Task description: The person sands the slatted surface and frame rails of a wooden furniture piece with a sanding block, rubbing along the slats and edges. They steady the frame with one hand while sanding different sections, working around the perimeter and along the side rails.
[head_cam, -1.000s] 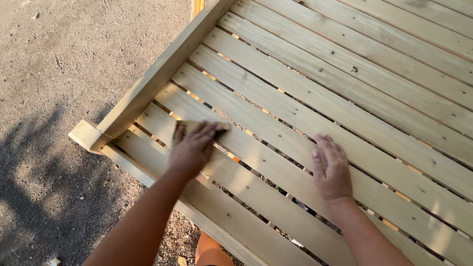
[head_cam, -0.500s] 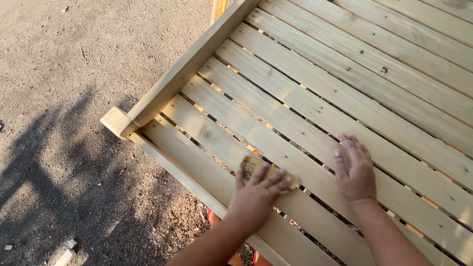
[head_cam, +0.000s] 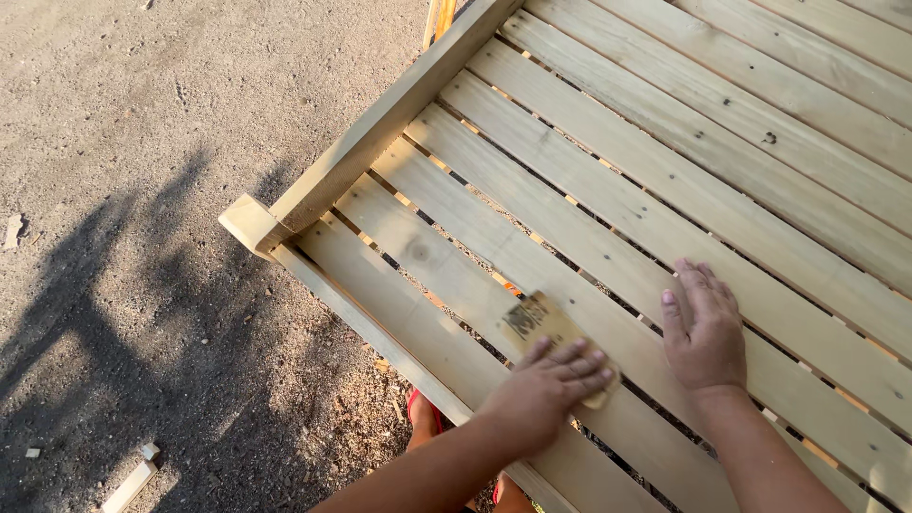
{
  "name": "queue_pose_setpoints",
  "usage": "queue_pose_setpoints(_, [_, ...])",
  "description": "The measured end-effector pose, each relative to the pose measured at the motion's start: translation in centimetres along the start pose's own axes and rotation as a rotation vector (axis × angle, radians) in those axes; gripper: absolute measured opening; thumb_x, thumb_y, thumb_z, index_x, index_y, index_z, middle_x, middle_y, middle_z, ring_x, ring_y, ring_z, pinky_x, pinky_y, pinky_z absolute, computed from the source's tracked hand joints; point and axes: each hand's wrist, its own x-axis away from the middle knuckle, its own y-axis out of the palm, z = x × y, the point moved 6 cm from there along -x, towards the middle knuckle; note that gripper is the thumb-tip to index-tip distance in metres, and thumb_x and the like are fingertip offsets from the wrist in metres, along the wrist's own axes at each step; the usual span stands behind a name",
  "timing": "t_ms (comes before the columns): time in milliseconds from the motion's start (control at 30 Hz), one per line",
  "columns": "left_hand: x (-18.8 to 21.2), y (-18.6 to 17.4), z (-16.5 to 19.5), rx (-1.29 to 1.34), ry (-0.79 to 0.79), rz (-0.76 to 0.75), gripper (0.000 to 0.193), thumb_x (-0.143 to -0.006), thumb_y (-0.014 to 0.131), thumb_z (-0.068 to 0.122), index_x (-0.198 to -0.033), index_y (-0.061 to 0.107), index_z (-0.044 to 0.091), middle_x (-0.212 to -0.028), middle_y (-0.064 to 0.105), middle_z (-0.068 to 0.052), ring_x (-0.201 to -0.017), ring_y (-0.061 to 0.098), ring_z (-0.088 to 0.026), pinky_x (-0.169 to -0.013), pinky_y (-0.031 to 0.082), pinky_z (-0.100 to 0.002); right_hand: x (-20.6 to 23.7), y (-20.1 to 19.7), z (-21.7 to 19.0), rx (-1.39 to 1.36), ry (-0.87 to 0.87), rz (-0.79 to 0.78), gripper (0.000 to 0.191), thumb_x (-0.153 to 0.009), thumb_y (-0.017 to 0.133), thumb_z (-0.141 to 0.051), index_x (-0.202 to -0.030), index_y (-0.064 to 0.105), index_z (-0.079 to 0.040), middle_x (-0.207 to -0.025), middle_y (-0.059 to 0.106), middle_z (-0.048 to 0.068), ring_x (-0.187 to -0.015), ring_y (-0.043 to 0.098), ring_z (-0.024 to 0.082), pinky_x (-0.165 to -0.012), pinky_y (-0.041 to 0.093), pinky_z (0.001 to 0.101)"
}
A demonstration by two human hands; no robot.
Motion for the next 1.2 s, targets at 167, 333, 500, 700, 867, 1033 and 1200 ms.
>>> queue_pose_setpoints(167, [0.0,-0.3,1.1,-0.013,0.265,-0.154,0.059,-0.095,0.057,0.011,-0.151,0.051,0.029,-0.164,0.045,0.007,-0.157,0.033,-0.016,-0.131,0.021,-0.048,0.1,0.1,0.1,-0.009,-0.007,-0.012,0.045,-0.106,0.053,-0.024,-0.145,0.059,-0.001,-0.144,0.062,0.02,-0.142,0.051,0.039,-0.122,0.035,0.049])
queue_pose_setpoints(333, [4.3,-17.2,-15.2,-0.325,-0.267,-0.082,0.062,-0.092,0.062,0.02,-0.148,0.047,0.042,-0.165,0.031,0.01,-0.154,0.022,-0.02,-0.123,0.012,-0.054,0.2,0.2,0.4,-0.003,0.006,-0.005,0.044,-0.106,0.054,-0.025,-0.144,0.059,-0.003,-0.144,0.062,0.02,-0.141,0.052,0.039,-0.123,0.035,0.0488])
queue_pose_setpoints(500, [5.9,-18.7,-16.1,-0.457,-0.318,-0.001,0.057,-0.096,0.057,0.028,-0.149,0.045,0.044,-0.165,0.03,0.007,-0.153,0.021,-0.026,-0.12,0.012,-0.063,0.0,0.3,0.3,0.023,0.008,-0.003,0.045,-0.106,0.055,-0.026,-0.144,0.059,-0.002,-0.143,0.062,0.019,-0.141,0.052,0.039,-0.121,0.035,0.049])
queue_pose_setpoints(700, [4.4,-7.3,-1.7,-0.301,-0.006,-0.189,0.036,-0.1,0.053,0.041,-0.135,0.061,0.044,-0.158,0.044,0.013,-0.154,0.027,-0.02,-0.123,0.001,-0.066,-0.1,0.3,0.0,0.018,-0.002,0.001,0.044,-0.106,0.054,-0.024,-0.145,0.059,-0.003,-0.144,0.062,0.019,-0.141,0.052,0.039,-0.121,0.036,0.0487])
queue_pose_setpoints(867, [7.7,-18.2,-11.5,-0.555,-0.394,-0.103,0.04,-0.102,0.042,0.047,-0.14,0.054,0.049,-0.156,0.043,0.015,-0.151,0.029,-0.016,-0.121,0.0,-0.064,0.0,0.2,0.0,0.018,0.007,-0.002,0.043,-0.107,0.054,-0.024,-0.144,0.059,-0.003,-0.145,0.062,0.019,-0.141,0.052,0.038,-0.121,0.036,0.0484])
queue_pose_setpoints(1033, [9.2,-21.3,-14.6,-0.613,-0.643,0.076,0.044,-0.106,0.04,0.044,-0.149,0.05,0.039,-0.16,0.039,0.007,-0.15,0.03,-0.021,-0.122,0.004,-0.063,0.0,0.2,0.0,0.047,0.004,-0.009,0.044,-0.106,0.054,-0.024,-0.144,0.059,-0.002,-0.144,0.062,0.019,-0.14,0.051,0.039,-0.12,0.036,0.049])
queue_pose_setpoints(1200, [7.6,-9.0,-1.1,-0.292,-0.332,-0.159,0.041,-0.099,0.047,0.036,-0.138,0.057,0.034,-0.159,0.044,0.006,-0.15,0.028,-0.021,-0.12,-0.004,-0.066,-0.1,0.2,-0.2,0.06,0.019,-0.021,0.044,-0.106,0.054,-0.025,-0.144,0.059,-0.003,-0.144,0.062,0.019,-0.141,0.051,0.039,-0.121,0.035,0.0491])
